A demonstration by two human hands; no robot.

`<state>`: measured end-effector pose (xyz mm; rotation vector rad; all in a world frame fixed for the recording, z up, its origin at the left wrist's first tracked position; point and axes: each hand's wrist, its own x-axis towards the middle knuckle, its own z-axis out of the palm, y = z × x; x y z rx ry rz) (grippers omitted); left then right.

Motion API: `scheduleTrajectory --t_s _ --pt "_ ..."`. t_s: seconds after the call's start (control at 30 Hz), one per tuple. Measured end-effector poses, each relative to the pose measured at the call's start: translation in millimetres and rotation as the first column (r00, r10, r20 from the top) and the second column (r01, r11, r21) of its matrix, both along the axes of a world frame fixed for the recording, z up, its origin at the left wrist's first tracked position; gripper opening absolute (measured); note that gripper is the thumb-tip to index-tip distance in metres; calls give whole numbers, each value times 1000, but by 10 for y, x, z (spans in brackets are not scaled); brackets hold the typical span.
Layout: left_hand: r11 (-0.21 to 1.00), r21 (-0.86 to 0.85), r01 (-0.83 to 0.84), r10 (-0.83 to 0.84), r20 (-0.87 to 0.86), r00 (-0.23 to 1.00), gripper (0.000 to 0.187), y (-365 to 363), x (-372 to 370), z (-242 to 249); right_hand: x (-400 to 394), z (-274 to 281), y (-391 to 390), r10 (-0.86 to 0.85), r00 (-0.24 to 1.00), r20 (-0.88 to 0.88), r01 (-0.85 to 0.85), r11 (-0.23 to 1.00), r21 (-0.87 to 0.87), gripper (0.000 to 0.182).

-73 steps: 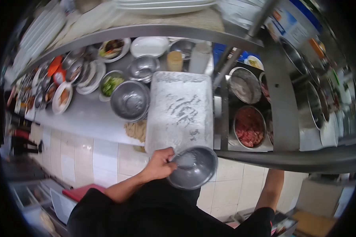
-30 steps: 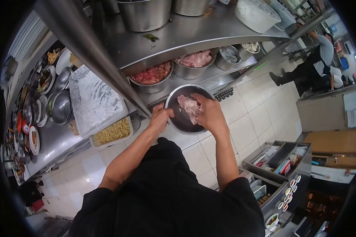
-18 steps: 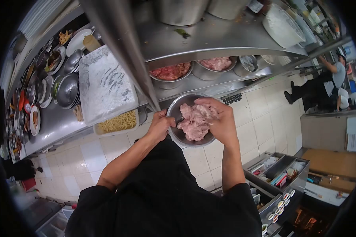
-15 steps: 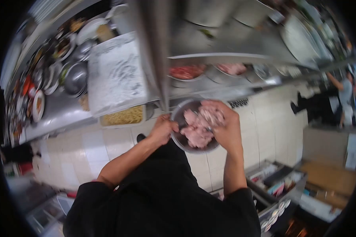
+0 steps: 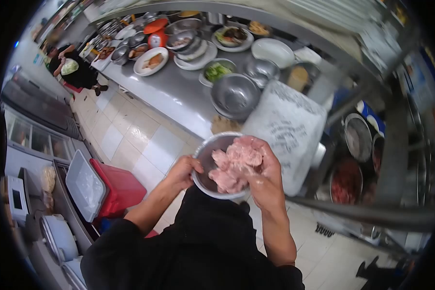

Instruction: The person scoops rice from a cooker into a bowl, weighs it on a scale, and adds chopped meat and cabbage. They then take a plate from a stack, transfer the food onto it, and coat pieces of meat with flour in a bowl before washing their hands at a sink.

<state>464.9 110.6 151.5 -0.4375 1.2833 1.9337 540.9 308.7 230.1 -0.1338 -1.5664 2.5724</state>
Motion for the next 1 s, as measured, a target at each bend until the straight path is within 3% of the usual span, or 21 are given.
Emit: scheduleTrajectory --t_s 0.03,0.1,0.17,0.23,0.33,0.4,0.53,0.6,0.7,0.77,0.83,0.93,0.97,1.0 --pt "997 34 -74 75 -7 997 16 -173 -274 28 -279 53 -94 25 1000 -14 -25 1000 14 48" --pt "972 17 -234 234 -92 968 19 -485 -908 109 -890 161 -301 24 1000 -16 -27 973 -230 43" --pt "937 155 -311 331 -120 936 17 -844 -1613 123 -1606 226 -571 9 1000 -7 -11 933 -360 39" --pt "922 143 -361 383 -183 905 15 -1034 -2279 201 -2477 275 -954 30 999 12 -22 900 -436 37" --pt "896 142 -421 443 -244 862 11 -1306 -3239 278 -3900 124 -1522 146 989 -26 -143 897 -418 42" --pt "877 181 -446 481 -289 828 6 -1505 -3879 306 -4693 107 -1811 205 977 65 -163 902 -399 41" --pt "807 276 -522 590 -342 731 4 -1801 -5308 325 -5920 271 -2203 167 982 94 -119 916 -384 31" --pt "776 301 -554 630 -376 679 3 -1900 -5840 329 -6515 177 -2316 104 991 79 -73 944 -323 18" --pt "748 258 -611 660 -382 647 3 -1992 -6491 353 -7110 13 -2467 22 998 56 2 915 -403 14" --pt "738 226 -636 668 -374 643 4 -2036 -6855 297 -7286 -11 -2504 33 993 -116 -45 994 -104 16" --pt "778 127 -615 614 -359 703 4 -2055 -7084 215 -7468 9 -2527 65 997 42 -39 890 -454 18" --pt "807 109 -581 579 -343 740 5 -2068 -7251 90 -7667 -106 -2561 34 999 -33 -43 946 -321 21" --pt "825 116 -552 555 -347 756 5 -2082 -7284 53 -7713 -144 -2530 30 999 -22 -36 945 -324 21" --pt "828 107 -551 551 -340 762 5 -2097 -7313 20 -7747 -166 -2466 121 991 -63 -136 912 -387 23"
